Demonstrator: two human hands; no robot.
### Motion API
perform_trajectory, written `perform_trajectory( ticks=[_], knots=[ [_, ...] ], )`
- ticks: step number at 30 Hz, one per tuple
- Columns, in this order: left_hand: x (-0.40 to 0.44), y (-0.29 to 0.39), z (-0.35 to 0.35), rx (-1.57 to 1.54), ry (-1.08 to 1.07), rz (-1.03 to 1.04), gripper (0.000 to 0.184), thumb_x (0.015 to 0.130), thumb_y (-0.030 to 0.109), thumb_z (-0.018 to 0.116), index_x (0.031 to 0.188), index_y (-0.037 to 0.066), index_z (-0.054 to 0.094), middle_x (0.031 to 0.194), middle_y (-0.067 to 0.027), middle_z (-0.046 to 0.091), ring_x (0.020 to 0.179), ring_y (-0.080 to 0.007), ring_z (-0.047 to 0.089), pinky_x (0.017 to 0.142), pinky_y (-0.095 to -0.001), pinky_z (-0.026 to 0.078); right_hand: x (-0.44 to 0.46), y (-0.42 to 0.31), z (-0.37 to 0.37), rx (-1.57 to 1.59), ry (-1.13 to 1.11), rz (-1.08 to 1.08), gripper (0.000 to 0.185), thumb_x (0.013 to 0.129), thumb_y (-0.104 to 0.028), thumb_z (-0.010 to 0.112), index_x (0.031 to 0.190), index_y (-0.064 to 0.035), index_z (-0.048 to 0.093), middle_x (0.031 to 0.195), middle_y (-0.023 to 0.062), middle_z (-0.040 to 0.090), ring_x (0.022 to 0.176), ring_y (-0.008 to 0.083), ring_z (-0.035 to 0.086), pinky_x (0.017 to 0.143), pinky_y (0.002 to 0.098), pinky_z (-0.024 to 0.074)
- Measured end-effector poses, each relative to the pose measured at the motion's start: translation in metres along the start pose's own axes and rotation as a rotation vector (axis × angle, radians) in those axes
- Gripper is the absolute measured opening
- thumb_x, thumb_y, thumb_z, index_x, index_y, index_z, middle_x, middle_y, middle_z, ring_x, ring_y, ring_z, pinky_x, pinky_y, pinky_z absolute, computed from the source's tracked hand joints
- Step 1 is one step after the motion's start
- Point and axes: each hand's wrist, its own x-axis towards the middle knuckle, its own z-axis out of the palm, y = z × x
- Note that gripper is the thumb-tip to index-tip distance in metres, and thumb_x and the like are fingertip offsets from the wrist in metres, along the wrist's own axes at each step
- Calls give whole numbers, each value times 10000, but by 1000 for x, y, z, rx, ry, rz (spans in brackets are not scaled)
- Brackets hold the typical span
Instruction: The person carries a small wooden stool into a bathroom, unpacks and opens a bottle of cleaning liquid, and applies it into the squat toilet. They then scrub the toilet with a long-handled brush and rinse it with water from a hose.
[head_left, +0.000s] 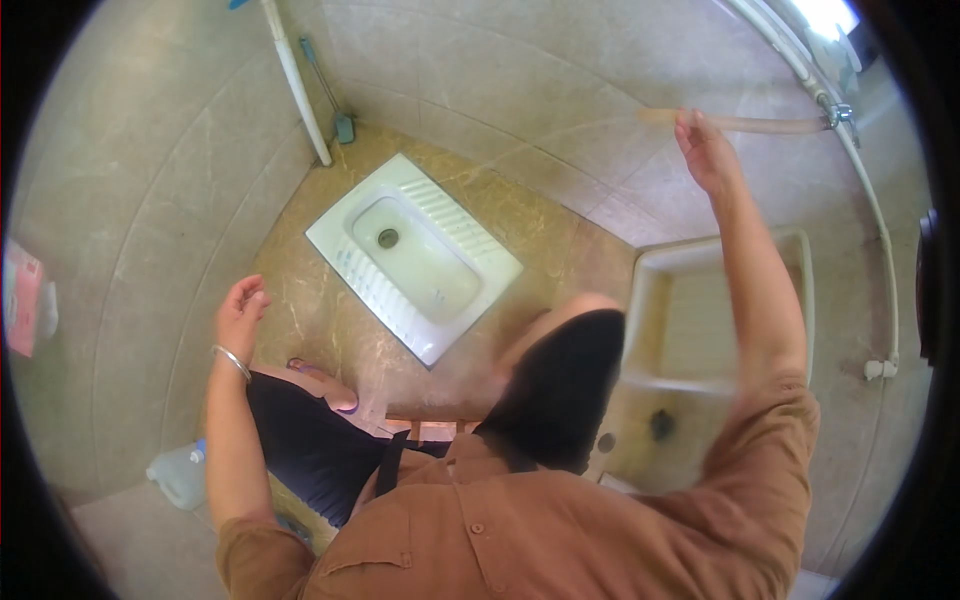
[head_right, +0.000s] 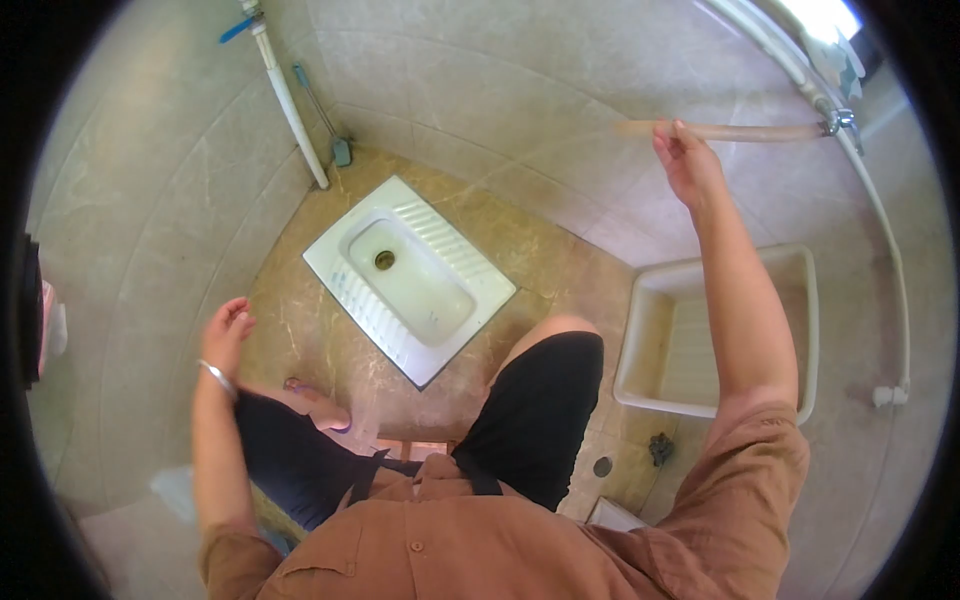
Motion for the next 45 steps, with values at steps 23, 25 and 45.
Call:
perform_trajectory(
  ticks=[23, 25, 45],
  knots=[
    [-9, -7, -4, -32, -3, 40, 312, 830, 118, 526, 1118, -1, 513, 1064, -99, 569, 898, -171, 576, 809, -279, 443, -14, 17, -78, -240, 104, -41, 172, 843, -95, 537, 988, -18, 486, 873, 65, 546, 780, 164, 564, 750, 266, 495],
    [-8, -6, -4, -25, 2, 37, 307, 825, 111, 530, 1108, -6, 518, 1058, -98, 572, 899, -171, 574, 814, -278, 443, 1, 18, -59, -66, -57, -42, 155, 848, -78, 526, 986, -18, 487, 892, 73, 554, 810, 185, 568, 800, 296, 492],
    [-3, -26, -7, 86, -150, 71, 289, 808, 64, 534, 1091, 6, 517, 1059, -99, 554, 992, -190, 524, 866, -312, 429, -30, -104, -184, -711, 1139, -655, 612, 735, -248, 625, 1217, 54, 399, 1202, 231, 473, 1155, 337, 422, 952, 394, 335]
  ],
)
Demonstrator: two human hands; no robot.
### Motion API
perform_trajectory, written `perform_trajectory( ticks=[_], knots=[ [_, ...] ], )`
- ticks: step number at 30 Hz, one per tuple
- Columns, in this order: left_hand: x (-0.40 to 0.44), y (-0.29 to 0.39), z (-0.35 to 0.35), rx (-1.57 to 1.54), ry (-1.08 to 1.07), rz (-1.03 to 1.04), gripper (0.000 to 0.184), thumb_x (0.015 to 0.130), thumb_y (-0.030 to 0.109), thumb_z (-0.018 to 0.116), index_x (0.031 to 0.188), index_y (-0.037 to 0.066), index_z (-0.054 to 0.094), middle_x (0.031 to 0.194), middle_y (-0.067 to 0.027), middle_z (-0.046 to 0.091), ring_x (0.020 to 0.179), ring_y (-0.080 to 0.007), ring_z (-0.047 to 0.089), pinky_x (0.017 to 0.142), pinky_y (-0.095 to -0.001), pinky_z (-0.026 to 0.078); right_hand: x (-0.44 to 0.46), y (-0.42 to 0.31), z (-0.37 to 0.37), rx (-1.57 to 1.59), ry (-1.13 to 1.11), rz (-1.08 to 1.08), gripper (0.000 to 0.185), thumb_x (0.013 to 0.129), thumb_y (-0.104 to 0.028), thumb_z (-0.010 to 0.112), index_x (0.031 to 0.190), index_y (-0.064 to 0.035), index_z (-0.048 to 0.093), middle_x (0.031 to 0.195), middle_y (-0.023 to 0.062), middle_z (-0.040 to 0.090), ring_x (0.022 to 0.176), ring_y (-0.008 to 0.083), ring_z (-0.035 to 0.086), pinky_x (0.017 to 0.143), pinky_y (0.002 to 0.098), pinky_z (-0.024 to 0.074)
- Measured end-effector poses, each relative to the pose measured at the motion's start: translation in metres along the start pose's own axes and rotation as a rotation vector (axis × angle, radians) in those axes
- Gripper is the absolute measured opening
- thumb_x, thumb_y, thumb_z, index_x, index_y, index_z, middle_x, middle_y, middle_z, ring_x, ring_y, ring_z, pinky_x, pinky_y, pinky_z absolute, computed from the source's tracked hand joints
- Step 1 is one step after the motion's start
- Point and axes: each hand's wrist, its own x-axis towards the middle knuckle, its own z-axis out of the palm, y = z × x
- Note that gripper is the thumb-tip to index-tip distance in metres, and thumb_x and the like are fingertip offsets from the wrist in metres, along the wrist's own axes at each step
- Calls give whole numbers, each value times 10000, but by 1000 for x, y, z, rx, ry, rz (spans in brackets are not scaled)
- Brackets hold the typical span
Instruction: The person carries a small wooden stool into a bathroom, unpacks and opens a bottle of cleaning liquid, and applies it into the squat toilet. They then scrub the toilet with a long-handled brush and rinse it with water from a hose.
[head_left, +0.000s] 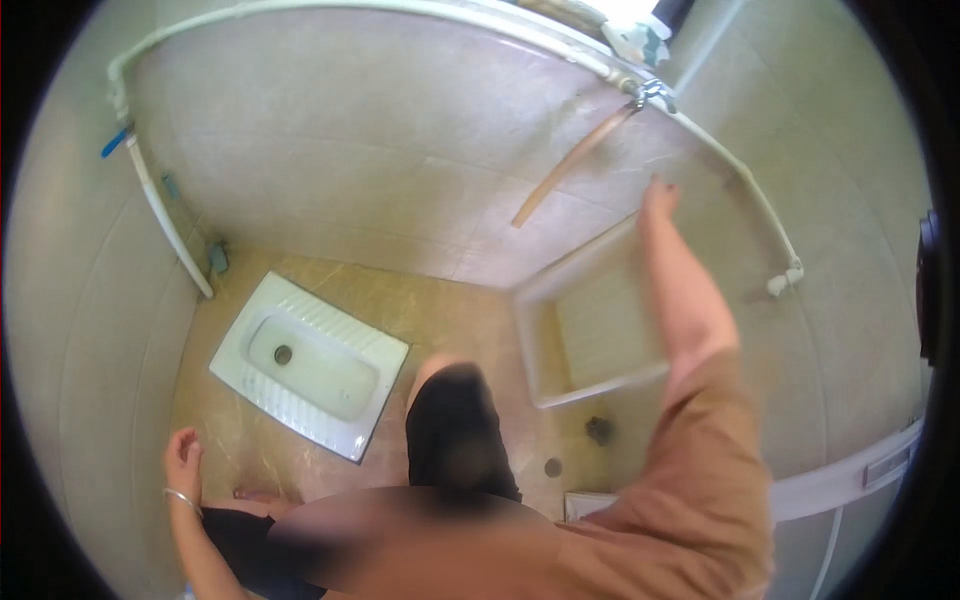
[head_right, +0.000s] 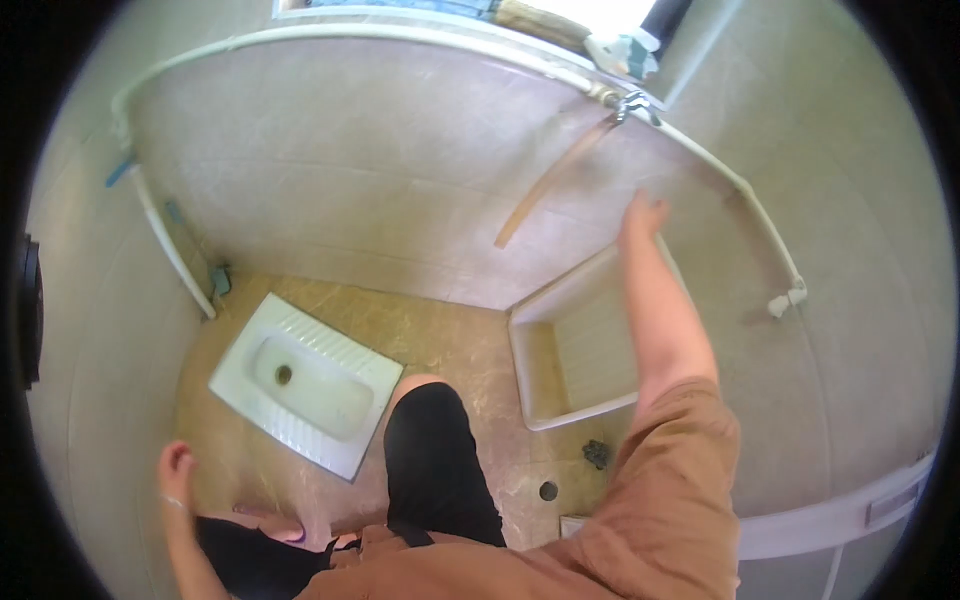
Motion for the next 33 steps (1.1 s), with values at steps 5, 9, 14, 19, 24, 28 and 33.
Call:
perform_trajectory(
  ticks=[5, 9, 14, 19, 24, 28, 33],
  knots=[
    [6, -3, 1, 148, 14, 34, 267, 812, 55, 526, 1074, 1, 525, 1025, -99, 572, 975, -194, 538, 861, -311, 430, 87, -118, -12, -290, -247, -456, 710, 797, -488, 509, 1265, 30, 376, 1286, 233, 400, 1215, 338, 363, 1021, 373, 262],
    [-15, 18, 13, 259, 90, 122, 278, 806, 78, 537, 1079, 30, 546, 1010, -99, 599, 920, -183, 571, 822, -289, 444, 90, -130, -1, -398, -685, -422, 630, 839, -507, 440, 1219, -4, 460, 1239, 185, 474, 1170, 300, 427, 985, 376, 307],
    [-24, 6, 19, 248, 75, 126, 280, 773, 119, 573, 1041, 39, 576, 973, -117, 615, 838, -208, 594, 758, -305, 470, 177, -82, 44, -564, -442, -550, 685, 805, -511, 480, 1217, 34, 436, 1215, 237, 474, 1151, 339, 438, 965, 374, 320],
    [-21, 81, 47, 147, -197, 237, 314, 768, 147, 585, 1060, 32, 565, 1012, -140, 605, 887, -231, 595, 784, -325, 470, 162, -148, 40, -442, -790, -37, 646, 814, -442, 515, 1239, 33, 407, 1200, 222, 487, 1113, 324, 464, 943, 359, 338],
    [-26, 152, 90, 602, -444, 659, 343, 762, 227, 585, 1081, 105, 551, 994, -59, 597, 873, -227, 568, 810, -360, 400, -60, -239, 77, -369, -262, -1211, 597, 782, -251, 601, 1276, -5, 372, 1261, 206, 425, 1170, 317, 404, 984, 391, 296],
    [-12, 109, 86, 799, -655, 669, 392, 753, 242, 590, 1116, 117, 509, 921, -47, 594, 838, -203, 559, 779, -356, 384, -315, -254, 170, -49, -986, -1210, 657, 694, -88, 678, 1281, -79, 382, 1333, 161, 357, 1247, 314, 312, 1033, 407, 240],
    [6, 93, 28, 779, -514, 406, 452, 764, 240, 582, 1180, 112, 461, 939, -46, 563, 845, -188, 545, 790, -337, 373, -545, -206, 335, 48, -1604, -838, 496, 785, -245, 605, 1231, -97, 446, 1259, 187, 431, 1191, 332, 373, 1010, 421, 276]
  ],
)
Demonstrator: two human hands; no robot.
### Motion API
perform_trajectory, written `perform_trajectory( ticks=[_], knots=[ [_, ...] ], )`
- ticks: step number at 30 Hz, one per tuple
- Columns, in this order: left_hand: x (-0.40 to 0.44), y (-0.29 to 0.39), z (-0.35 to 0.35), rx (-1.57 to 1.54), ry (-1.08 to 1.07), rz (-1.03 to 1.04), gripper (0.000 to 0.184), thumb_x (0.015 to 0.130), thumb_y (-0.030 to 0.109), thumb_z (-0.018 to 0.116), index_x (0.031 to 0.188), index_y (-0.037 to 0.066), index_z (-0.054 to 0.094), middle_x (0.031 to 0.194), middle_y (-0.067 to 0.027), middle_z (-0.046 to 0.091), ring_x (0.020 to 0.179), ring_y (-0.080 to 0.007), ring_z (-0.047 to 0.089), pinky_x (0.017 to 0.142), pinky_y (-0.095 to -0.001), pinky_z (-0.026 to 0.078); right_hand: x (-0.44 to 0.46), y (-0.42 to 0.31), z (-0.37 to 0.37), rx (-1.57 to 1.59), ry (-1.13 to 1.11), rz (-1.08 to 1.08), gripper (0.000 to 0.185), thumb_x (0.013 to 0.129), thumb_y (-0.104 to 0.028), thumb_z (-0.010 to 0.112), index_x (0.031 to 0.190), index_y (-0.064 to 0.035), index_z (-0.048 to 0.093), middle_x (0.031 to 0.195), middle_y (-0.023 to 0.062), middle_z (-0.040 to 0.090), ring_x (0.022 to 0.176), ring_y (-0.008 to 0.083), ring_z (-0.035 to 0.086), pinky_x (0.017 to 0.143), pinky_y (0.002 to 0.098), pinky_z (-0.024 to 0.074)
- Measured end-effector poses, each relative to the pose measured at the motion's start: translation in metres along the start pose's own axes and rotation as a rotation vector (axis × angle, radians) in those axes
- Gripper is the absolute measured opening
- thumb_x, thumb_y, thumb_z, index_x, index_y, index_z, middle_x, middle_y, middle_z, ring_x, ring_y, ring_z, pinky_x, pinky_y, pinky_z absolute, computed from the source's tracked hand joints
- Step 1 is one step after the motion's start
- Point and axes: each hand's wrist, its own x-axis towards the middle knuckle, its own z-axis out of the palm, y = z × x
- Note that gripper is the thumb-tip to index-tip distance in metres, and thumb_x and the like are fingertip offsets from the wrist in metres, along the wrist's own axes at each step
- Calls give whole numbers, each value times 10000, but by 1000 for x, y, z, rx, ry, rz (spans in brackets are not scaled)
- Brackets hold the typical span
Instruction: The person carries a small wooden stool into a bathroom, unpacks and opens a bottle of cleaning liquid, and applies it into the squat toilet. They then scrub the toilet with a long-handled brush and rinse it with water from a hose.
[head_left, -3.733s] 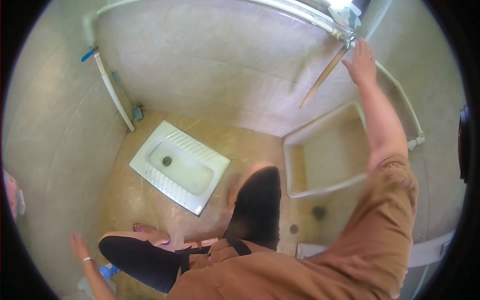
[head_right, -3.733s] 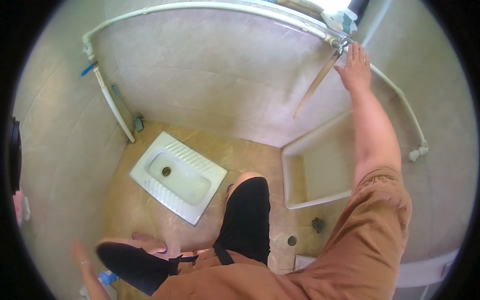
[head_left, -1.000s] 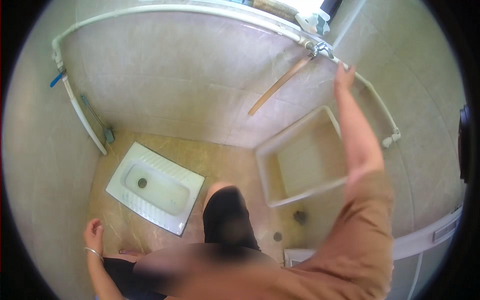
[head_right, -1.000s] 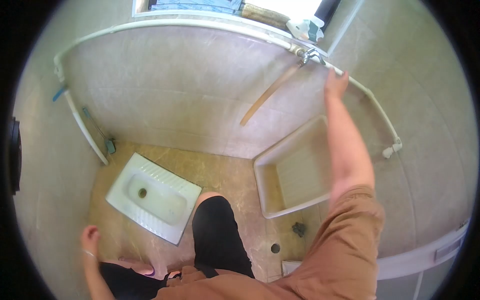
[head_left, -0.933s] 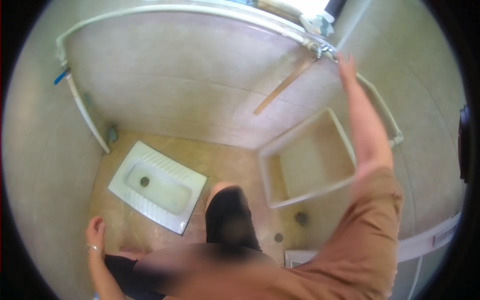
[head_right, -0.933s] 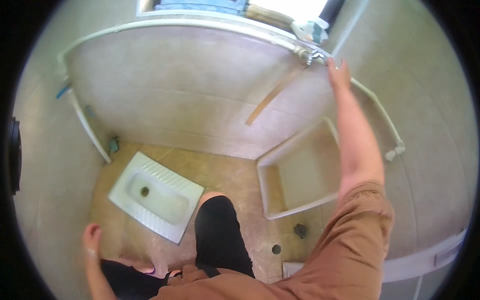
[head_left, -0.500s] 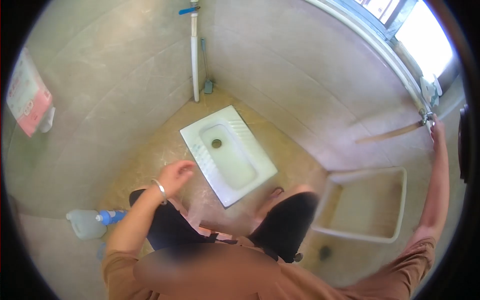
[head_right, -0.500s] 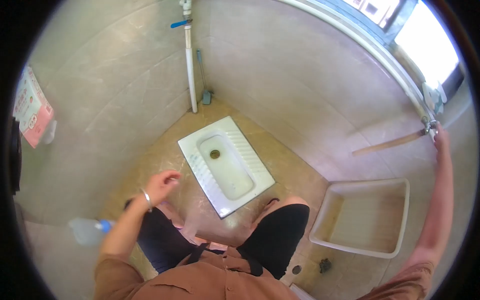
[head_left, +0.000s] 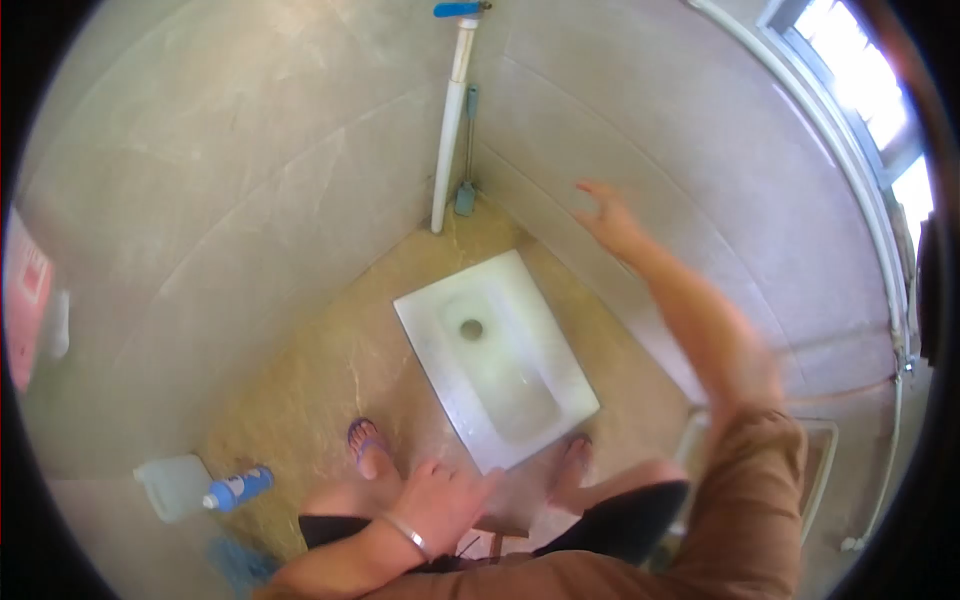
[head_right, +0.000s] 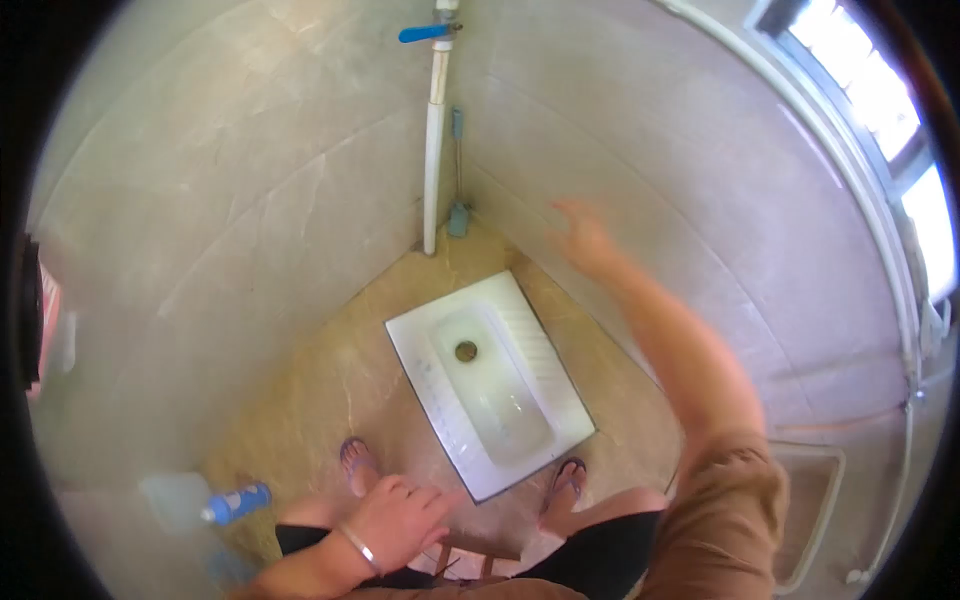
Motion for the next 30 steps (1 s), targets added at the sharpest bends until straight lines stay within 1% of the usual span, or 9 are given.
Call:
perform_trajectory(
  ticks=[4, 6, 8, 14, 17, 21, 22, 25, 30],
  knots=[
    [-1, -32, -23, -65, 243, -39, 442, 756, 199, 543, 1180, 96, 473, 886, -75, 546, 802, -200, 538, 736, -340, 394, 111, -2, 118, 360, 93, 80, 439, 811, -259, 565, 1194, -60, 483, 1159, 180, 521, 1081, 304, 494, 940, 370, 372],
    [-8, -45, -5, -131, 87, -112, 528, 723, 225, 599, 1207, 83, 445, 940, -103, 534, 856, -248, 518, 798, -366, 364, 155, -8, 149, 533, 141, 108, 447, 820, -253, 549, 1207, -45, 464, 1130, 179, 543, 1048, 294, 522, 914, 358, 394],
    [-1, -53, -10, -252, -106, -227, 506, 730, 189, 602, 1198, 74, 448, 960, -114, 525, 874, -271, 505, 809, -375, 361, 195, -19, 156, 455, 187, 174, 445, 826, -196, 544, 1233, -53, 435, 1184, 131, 514, 1041, 249, 516, 867, 333, 422],
    [1, -84, -14, -255, 160, -172, 461, 734, 139, 578, 1175, 73, 463, 975, -112, 538, 858, -273, 519, 789, -374, 393, 291, -27, 176, 688, 334, 310, 587, 824, -107, 522, 1344, -75, 252, 1265, 101, 443, 954, 210, 527, 730, 304, 475],
    [1, -95, -12, -263, 131, -171, 456, 745, 142, 567, 1184, 76, 460, 1006, -107, 542, 871, -264, 524, 822, -375, 392, 332, -10, 197, 882, 353, 297, 563, 809, -75, 535, 1312, -53, 285, 1160, 110, 485, 867, 184, 543, 683, 295, 477],
    [6, -99, -18, -188, 130, -188, 437, 774, 155, 533, 1199, 85, 457, 1032, -103, 539, 888, -258, 522, 838, -378, 398, 313, -28, 191, 911, 381, 403, 422, 785, -76, 576, 1160, -7, 394, 934, 97, 517, 777, 156, 559, 631, 276, 462],
    [8, -101, -19, -156, 144, -171, 428, 780, 157, 524, 1198, 86, 460, 1035, -103, 538, 893, -258, 520, 840, -379, 400, 311, -22, 197, 911, 458, 381, 330, 768, -115, 609, 1024, -2, 434, 820, 70, 511, 719, 146, 567, 578, 262, 448],
    [18, -100, -25, -92, 189, -92, 403, 790, 162, 510, 1184, 88, 476, 1032, -102, 537, 898, -250, 516, 838, -377, 405, 264, -23, 167, 963, 448, 495, 339, 759, -137, 627, 1014, -5, 445, 792, 61, 513, 678, 148, 573, 540, 256, 452],
    [33, -92, -43, -41, 237, 83, 370, 794, 147, 490, 1160, 89, 500, 1009, -85, 540, 913, -218, 511, 839, -360, 407, 174, 91, 117, 476, 272, 482, 214, 739, -168, 655, 816, -23, 517, 658, 72, 578, 499, 136, 546, 456, 249, 441]
  ],
)
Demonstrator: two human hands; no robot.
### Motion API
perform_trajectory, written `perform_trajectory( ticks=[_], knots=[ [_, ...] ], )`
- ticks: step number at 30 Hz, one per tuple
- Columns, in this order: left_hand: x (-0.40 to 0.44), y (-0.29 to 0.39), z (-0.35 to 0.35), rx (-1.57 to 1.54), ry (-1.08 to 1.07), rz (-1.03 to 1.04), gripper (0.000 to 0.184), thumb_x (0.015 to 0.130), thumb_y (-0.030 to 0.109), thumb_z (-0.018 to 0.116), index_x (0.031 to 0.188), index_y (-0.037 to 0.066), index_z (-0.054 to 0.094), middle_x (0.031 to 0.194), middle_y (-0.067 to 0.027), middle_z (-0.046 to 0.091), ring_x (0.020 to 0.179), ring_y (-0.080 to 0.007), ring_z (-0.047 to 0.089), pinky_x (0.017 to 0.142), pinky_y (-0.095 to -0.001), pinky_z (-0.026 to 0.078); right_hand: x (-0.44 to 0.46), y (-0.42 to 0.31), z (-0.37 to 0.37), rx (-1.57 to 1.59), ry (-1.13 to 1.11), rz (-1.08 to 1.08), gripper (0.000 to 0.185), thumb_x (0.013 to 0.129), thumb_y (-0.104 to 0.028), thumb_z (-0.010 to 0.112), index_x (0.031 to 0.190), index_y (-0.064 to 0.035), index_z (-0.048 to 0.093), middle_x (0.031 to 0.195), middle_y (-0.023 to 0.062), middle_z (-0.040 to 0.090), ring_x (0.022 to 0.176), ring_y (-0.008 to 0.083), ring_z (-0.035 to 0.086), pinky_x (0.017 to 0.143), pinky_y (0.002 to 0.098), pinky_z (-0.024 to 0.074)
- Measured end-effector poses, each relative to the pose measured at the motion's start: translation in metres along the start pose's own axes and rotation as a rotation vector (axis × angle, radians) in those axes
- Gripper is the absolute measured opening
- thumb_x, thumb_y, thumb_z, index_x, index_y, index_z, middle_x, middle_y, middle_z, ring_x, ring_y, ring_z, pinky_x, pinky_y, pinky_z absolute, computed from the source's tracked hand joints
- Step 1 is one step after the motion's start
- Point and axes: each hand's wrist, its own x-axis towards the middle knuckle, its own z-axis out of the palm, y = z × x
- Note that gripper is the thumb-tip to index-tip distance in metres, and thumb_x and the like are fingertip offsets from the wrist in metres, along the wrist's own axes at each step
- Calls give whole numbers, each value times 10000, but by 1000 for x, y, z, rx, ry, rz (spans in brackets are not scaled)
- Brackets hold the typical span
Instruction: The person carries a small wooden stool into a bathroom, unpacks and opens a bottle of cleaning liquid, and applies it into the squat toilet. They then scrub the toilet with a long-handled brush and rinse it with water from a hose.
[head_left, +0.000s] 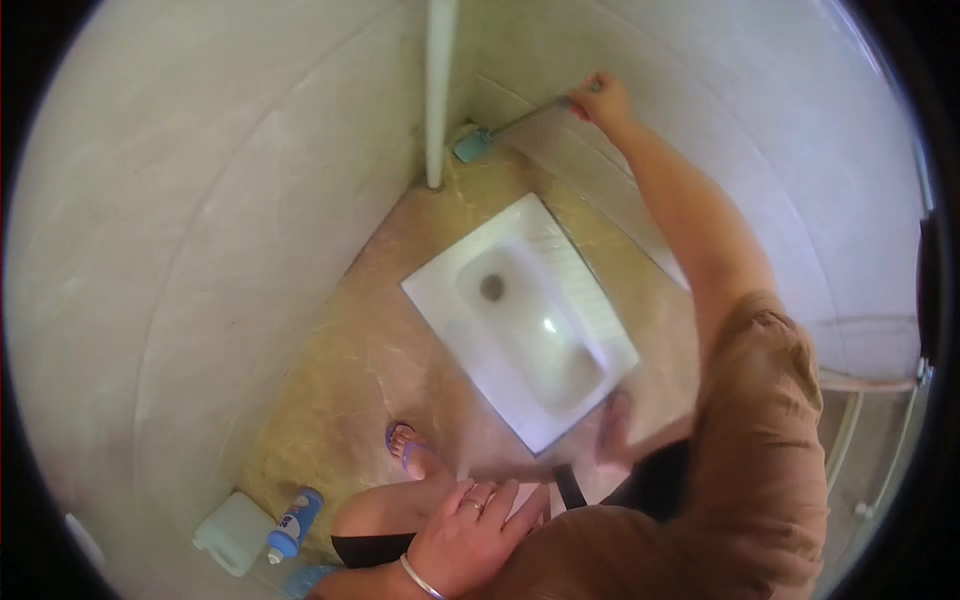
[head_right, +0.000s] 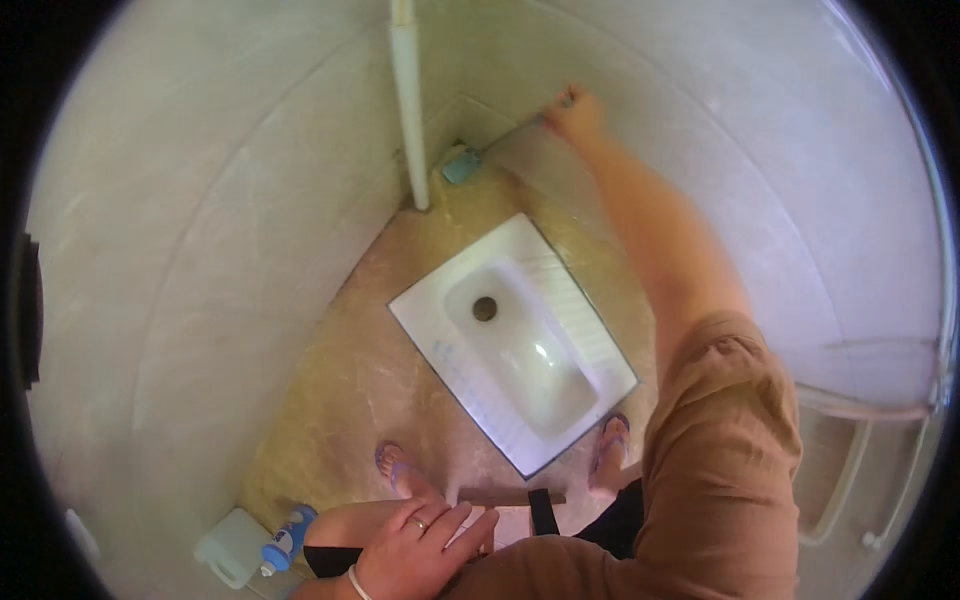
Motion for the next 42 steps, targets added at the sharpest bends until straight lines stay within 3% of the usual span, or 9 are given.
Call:
perform_trajectory(
  ticks=[8, 10, 11, 14, 18, 23, 27, 36, 42],
  knots=[
    [10, 32, -18, -142, 57, 282, 344, 747, 143, 491, 1083, 75, 516, 862, -69, 506, 756, -179, 499, 731, -316, 415, -256, 115, -172, -748, -557, 368, 416, 768, -104, 532, 1171, -59, 436, 756, 177, 598, 580, 240, 586, 533, 368, 462],
    [2, 49, -11, -110, 47, 345, 339, 745, 138, 483, 1076, 70, 517, 852, -67, 501, 743, -177, 493, 726, -315, 416, -347, 247, -204, -800, -572, -153, 523, 794, -83, 353, 1311, -167, 347, 995, 230, 584, 794, 328, 600, 711, 427, 468],
    [-4, 57, 1, -86, 39, 383, 347, 746, 140, 483, 1085, 69, 512, 851, -66, 503, 744, -179, 496, 721, -317, 414, -375, 156, -194, -712, -629, 557, 519, 794, -85, 379, 1308, -144, 347, 1059, 244, 557, 929, 362, 569, 797, 424, 445],
    [-16, 80, 17, -88, -144, 399, 447, 737, 179, 551, 1169, 99, 473, 946, -62, 525, 821, -189, 524, 757, -330, 399, -491, 249, -199, -693, -221, 26, 478, 818, -121, 434, 1290, -100, 365, 978, 229, 587, 805, 376, 589, 717, 444, 464],
    [-8, 104, 34, -44, -373, 337, 475, 767, 218, 567, 1213, 116, 442, 955, -74, 566, 845, -202, 559, 767, -342, 398, -600, 195, -131, -771, -101, 291, 483, 835, -161, 441, 1282, -17, 332, 1119, 215, 446, 978, 334, 432, 842, 386, 358],
    [8, 105, 85, 109, -547, 166, 442, 796, 234, 550, 1204, 106, 438, 893, -118, 607, 847, -262, 587, 736, -371, 429, -624, 169, -144, -925, 9, 91, 493, 802, -128, 438, 1256, 29, 327, 1393, 231, 183, 1314, 293, 150, 1056, 327, 166],
    [-9, 134, 84, 408, -818, 183, 399, 806, 265, 545, 1157, 97, 459, 913, -117, 605, 872, -287, 582, 739, -392, 440, -624, 174, -176, -366, -112, 714, 679, 761, -149, 501, 1324, 41, 173, 1364, 292, 177, 1295, 331, 168, 1052, 357, 181],
    [7, 124, 174, 351, -854, 380, 245, 795, 170, 521, 1028, 96, 522, 950, -108, 603, 917, -250, 583, 773, -380, 424, -625, 212, -141, -856, 224, 74, 703, 749, -183, 569, 1336, -21, 216, 1354, 328, 181, 1297, 388, 152, 1054, 349, 163],
    [-7, 132, 158, 231, -880, 328, 153, 773, 150, 505, 901, 110, 578, 857, -94, 622, 862, -226, 599, 742, -373, 422, -616, 197, -129, -158, 211, 357, 603, 740, -78, 521, 1300, 0, 312, 1308, 301, 261, 1218, 389, 266, 990, 378, 259]
  ],
)
